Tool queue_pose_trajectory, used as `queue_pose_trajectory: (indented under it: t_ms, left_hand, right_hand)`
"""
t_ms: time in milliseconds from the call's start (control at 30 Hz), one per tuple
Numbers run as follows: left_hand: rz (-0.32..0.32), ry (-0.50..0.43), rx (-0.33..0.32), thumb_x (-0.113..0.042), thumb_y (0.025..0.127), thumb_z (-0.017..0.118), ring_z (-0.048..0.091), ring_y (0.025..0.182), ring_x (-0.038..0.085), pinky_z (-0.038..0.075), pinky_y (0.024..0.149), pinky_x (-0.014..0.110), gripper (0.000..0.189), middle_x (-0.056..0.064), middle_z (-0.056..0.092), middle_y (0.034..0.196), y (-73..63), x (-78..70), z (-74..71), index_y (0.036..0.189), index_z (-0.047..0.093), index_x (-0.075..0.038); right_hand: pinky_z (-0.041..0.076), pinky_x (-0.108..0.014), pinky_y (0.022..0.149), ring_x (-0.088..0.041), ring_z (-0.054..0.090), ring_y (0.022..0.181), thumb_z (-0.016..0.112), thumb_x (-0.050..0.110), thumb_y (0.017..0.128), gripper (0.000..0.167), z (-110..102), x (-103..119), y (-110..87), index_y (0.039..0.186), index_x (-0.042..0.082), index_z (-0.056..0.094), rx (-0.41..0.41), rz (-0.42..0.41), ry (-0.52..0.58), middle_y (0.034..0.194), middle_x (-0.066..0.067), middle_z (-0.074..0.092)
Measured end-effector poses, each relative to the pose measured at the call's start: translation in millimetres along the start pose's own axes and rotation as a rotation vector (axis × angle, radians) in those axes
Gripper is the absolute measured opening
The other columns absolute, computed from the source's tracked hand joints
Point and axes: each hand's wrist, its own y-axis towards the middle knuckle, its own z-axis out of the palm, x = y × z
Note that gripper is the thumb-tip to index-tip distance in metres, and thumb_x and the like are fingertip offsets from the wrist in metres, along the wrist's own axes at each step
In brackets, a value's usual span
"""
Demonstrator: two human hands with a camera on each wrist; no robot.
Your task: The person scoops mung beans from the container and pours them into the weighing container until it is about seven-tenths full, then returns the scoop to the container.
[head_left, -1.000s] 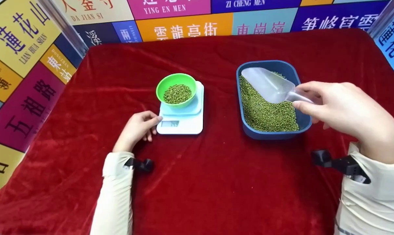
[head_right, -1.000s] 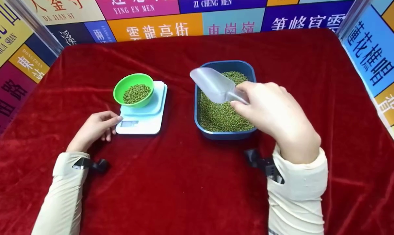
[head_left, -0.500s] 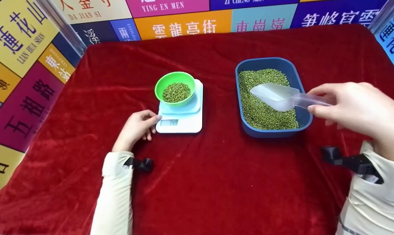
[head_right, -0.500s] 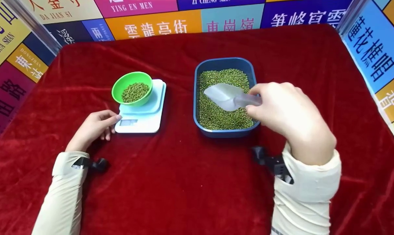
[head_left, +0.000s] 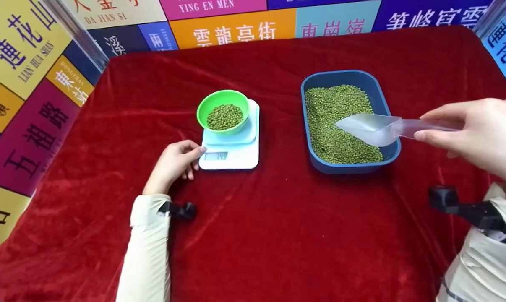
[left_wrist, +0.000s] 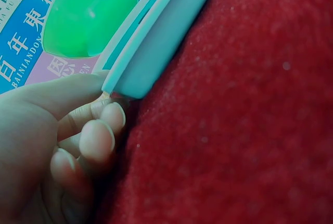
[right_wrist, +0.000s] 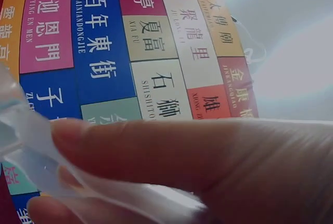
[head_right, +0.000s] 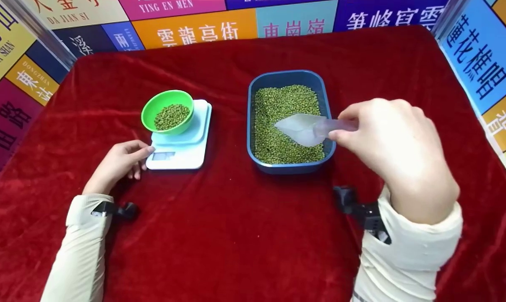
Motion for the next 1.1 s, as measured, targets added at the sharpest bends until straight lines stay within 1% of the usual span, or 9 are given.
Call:
queue_pose_trajectory:
  t_ms: [133, 300, 367, 433, 500, 600, 767, 933, 1100]
  left_hand:
    - [-0.016, 0.001, 0.009, -0.038, 0.085, 0.058, 0.053, 0.038, 0.02, 0.042, 0.034, 0.033, 0.035, 0.019, 0.057, 0.064, -9.3, -14.1, -1.2, 0.091, 0.059, -0.004]
    - [-0.027, 0.014, 0.007, -0.031, 0.088, 0.056, 0.054, 0.04, 0.022, 0.041, 0.033, 0.027, 0.031, 0.024, 0.057, 0.068, -18.0, -31.0, -0.9, 0.092, 0.059, -0.001]
    - [-0.024, 0.015, 0.01, -0.032, 0.088, 0.056, 0.054, 0.04, 0.023, 0.04, 0.033, 0.026, 0.031, 0.024, 0.057, 0.068, -15.7, -28.0, -1.1, 0.093, 0.059, -0.001]
    - [-0.025, 0.013, 0.01, -0.035, 0.087, 0.057, 0.054, 0.04, 0.022, 0.041, 0.033, 0.029, 0.033, 0.023, 0.058, 0.067, -11.0, -20.4, -1.2, 0.092, 0.06, -0.003]
    - [-0.027, 0.017, 0.01, -0.04, 0.085, 0.057, 0.054, 0.039, 0.02, 0.042, 0.033, 0.032, 0.035, 0.02, 0.058, 0.066, -6.2, -11.6, -1.1, 0.092, 0.06, -0.006]
    - [-0.028, 0.024, 0.001, -0.048, 0.082, 0.058, 0.054, 0.039, 0.02, 0.043, 0.034, 0.034, 0.039, 0.016, 0.058, 0.064, -0.8, -0.7, -1.0, 0.091, 0.06, -0.01]
    - [-0.011, 0.022, -0.007, -0.05, 0.081, 0.058, 0.054, 0.039, 0.022, 0.043, 0.033, 0.034, 0.04, 0.016, 0.058, 0.063, 1.3, 2.1, -0.6, 0.09, 0.06, -0.011]
    - [-0.008, -0.003, 0.008, -0.038, 0.085, 0.058, 0.053, 0.037, 0.021, 0.042, 0.032, 0.031, 0.035, 0.02, 0.057, 0.063, -5.2, -12.3, -0.8, 0.091, 0.06, -0.004]
    - [-0.008, 0.012, 0.011, -0.031, 0.088, 0.057, 0.054, 0.041, 0.026, 0.04, 0.031, 0.025, 0.032, 0.026, 0.057, 0.067, -16.8, -30.9, -1.3, 0.092, 0.059, 0.001]
  right_hand:
    - [0.037, -0.032, 0.05, -0.015, 0.06, 0.051, 0.063, 0.045, 0.078, 0.044, -1, -4, 2.0, 0.107, 0.012, 0.063, 0.007, -0.054, -0.065, 0.071, -0.008, 0.066]
    - [0.042, -0.022, 0.042, -0.016, 0.059, 0.05, 0.064, 0.042, 0.08, 0.043, 0, -13, -1.7, 0.108, 0.009, 0.063, 0.022, -0.054, 0.067, 0.082, -0.016, 0.066]
    - [0.043, -0.021, 0.041, -0.016, 0.058, 0.048, 0.064, 0.041, 0.08, 0.044, 1, -14, -3.8, 0.109, 0.008, 0.063, 0.021, -0.046, 0.104, 0.088, -0.02, 0.064]
    - [0.042, -0.022, 0.039, -0.016, 0.056, 0.046, 0.063, 0.043, 0.08, 0.045, 1, -14, -5.1, 0.11, 0.009, 0.063, 0.027, -0.033, 0.095, 0.085, -0.02, 0.065]
    - [0.039, -0.025, 0.037, -0.016, 0.055, 0.045, 0.062, 0.045, 0.08, 0.045, 2, -10, -5.7, 0.11, 0.011, 0.064, 0.024, -0.016, 0.057, 0.074, -0.014, 0.065]
    - [0.033, -0.032, 0.045, -0.015, 0.054, 0.045, 0.058, 0.048, 0.081, 0.042, 2, -1, -4.3, 0.109, 0.017, 0.066, 0.027, -0.019, -0.05, 0.055, 0.001, 0.061]
    - [0.027, -0.035, 0.053, -0.011, 0.056, 0.048, 0.052, 0.054, 0.082, 0.039, 2, 20, -0.4, 0.109, 0.028, 0.065, 0.077, 0.015, -0.118, 0.051, 0.008, 0.058]
    - [0.029, -0.033, 0.046, -0.013, 0.053, 0.051, 0.05, 0.05, 0.085, 0.034, 0, 36, 1.0, 0.111, 0.034, 0.062, 0.107, 0.023, -0.146, 0.056, 0.008, 0.059]
    - [0.031, -0.032, 0.045, -0.015, 0.053, 0.055, 0.052, 0.045, 0.086, 0.035, 2, 42, 5.1, 0.114, 0.025, 0.062, 0.113, 0.005, -0.126, 0.059, 0.006, 0.061]
